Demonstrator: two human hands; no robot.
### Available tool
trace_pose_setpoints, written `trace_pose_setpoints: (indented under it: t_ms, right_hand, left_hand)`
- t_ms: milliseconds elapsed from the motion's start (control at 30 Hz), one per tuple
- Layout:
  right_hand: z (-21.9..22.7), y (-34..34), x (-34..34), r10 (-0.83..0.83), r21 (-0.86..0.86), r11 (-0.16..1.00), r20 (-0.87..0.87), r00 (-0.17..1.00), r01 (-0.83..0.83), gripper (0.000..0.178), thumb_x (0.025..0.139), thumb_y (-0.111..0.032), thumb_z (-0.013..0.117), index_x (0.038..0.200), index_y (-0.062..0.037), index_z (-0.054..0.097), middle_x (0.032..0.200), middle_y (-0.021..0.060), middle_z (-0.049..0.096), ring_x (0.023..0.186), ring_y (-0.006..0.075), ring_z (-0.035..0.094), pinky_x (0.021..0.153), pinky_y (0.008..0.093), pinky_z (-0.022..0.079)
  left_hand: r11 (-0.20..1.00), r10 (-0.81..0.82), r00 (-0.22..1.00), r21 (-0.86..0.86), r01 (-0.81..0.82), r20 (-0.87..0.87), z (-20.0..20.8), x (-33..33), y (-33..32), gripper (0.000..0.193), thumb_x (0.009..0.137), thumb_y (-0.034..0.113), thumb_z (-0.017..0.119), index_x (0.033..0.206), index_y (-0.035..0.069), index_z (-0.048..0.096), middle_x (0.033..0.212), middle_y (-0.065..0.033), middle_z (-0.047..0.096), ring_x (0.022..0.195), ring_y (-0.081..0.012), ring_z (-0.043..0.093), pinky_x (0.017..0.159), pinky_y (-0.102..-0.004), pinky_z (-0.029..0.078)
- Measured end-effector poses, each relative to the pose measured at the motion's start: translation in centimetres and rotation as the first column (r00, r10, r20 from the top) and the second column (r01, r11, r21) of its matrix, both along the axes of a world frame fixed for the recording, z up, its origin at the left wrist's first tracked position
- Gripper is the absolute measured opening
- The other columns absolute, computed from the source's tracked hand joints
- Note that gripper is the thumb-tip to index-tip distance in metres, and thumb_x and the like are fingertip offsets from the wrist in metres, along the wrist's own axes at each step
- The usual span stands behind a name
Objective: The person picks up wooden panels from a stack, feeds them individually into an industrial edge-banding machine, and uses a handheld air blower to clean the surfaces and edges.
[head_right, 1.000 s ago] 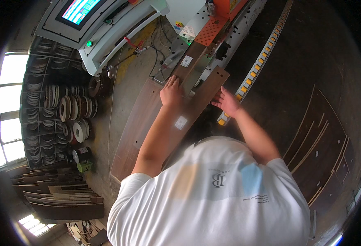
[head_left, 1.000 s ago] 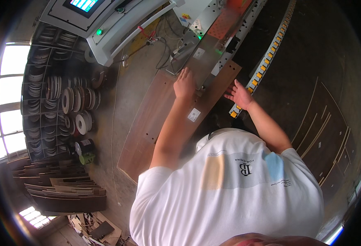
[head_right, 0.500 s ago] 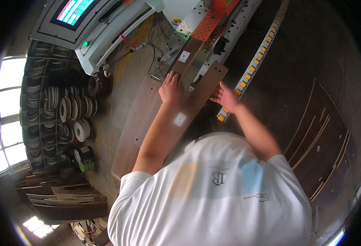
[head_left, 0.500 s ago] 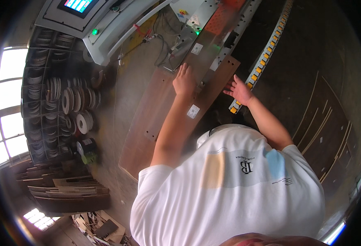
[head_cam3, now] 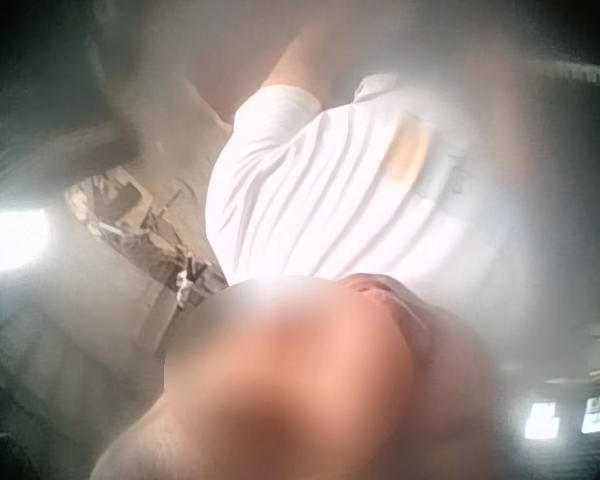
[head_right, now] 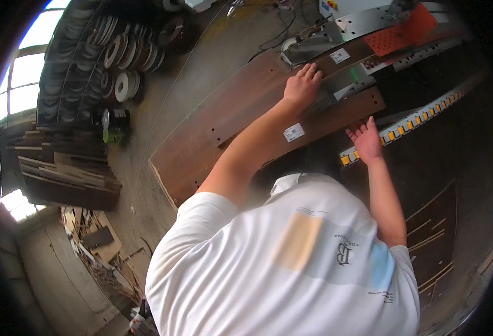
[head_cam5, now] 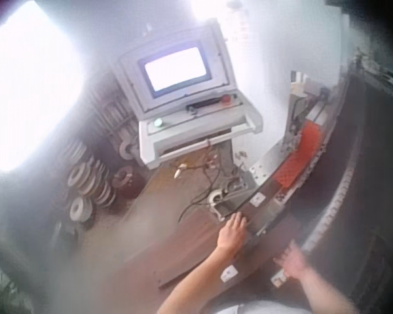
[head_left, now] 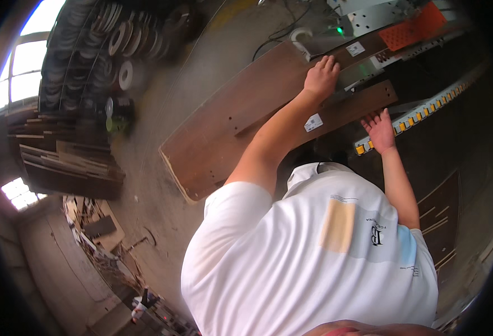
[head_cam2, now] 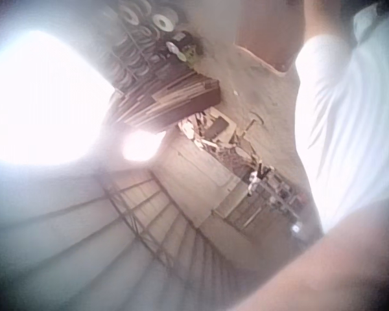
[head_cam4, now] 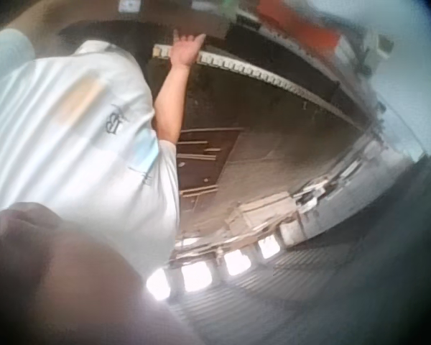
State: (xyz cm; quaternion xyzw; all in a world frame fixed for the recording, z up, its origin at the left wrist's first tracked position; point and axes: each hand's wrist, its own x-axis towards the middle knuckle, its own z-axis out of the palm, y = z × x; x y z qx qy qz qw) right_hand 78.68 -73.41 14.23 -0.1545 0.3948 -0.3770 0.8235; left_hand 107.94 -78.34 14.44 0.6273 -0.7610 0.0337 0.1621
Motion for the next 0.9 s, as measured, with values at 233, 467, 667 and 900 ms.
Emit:
trace_pose_setpoints:
  t_ms: [233,467,667,900]
  right_hand:
    - [-0.2,-0.5,0.2,0.055,0.007,0.998,-0.042,0.998,-0.055,0.062,0.105,-0.053,0.051,0.152,-0.0137,0.038,0.147,0.0078,0.045,0.136,0.0254,0.044,0.113,0.0459,0.039]
    - [-0.8,-0.6,0.2,0.015,0.07,0.997,-0.019,1.0,-0.014,0.069,0.101,-0.053,0.057,0.152,-0.01,0.038,0.153,0.0115,0.042,0.142,0.029,0.04,0.116,0.0494,0.036]
    - [-1.0,-0.7,0.0,0.019,0.076,0.997,0.032,0.999,-0.021,0.052,0.105,-0.051,0.053,0.141,-0.0141,0.05,0.139,0.0072,0.055,0.129,0.0244,0.052,0.108,0.0461,0.044]
    - [-0.8,-0.6,-0.4,0.016,0.05,0.999,0.11,0.994,-0.021,0.051,0.103,-0.049,0.058,0.141,-0.0169,0.051,0.138,0.0083,0.057,0.127,0.0257,0.055,0.104,0.0461,0.046]
  left_hand:
    - [0.998,0.051,0.998,0.027,-0.05,-0.022,-0.1,-0.4,0.2,0.039,0.093,0.019,0.058,0.132,0.016,0.062,0.151,-0.0143,0.053,0.138,-0.0317,0.053,0.102,-0.0428,0.054]
    - [0.996,0.045,0.999,0.076,-0.045,0.009,1.0,-0.4,0.1,0.039,0.097,0.022,0.057,0.136,0.022,0.06,0.154,-0.004,0.051,0.143,-0.0256,0.049,0.099,-0.0399,0.056]
    - [0.986,0.138,0.99,0.095,-0.14,0.031,5.7,-2.5,0.2,0.033,0.097,0.032,0.06,0.128,0.023,0.066,0.141,-0.0039,0.064,0.131,-0.0241,0.061,0.089,-0.0409,0.059]
    - [0.989,0.144,0.988,0.016,-0.145,0.064,1.9,-2.3,-0.9,0.032,0.097,0.036,0.061,0.126,0.023,0.068,0.142,-0.0053,0.063,0.129,-0.026,0.062,0.083,-0.0422,0.061]
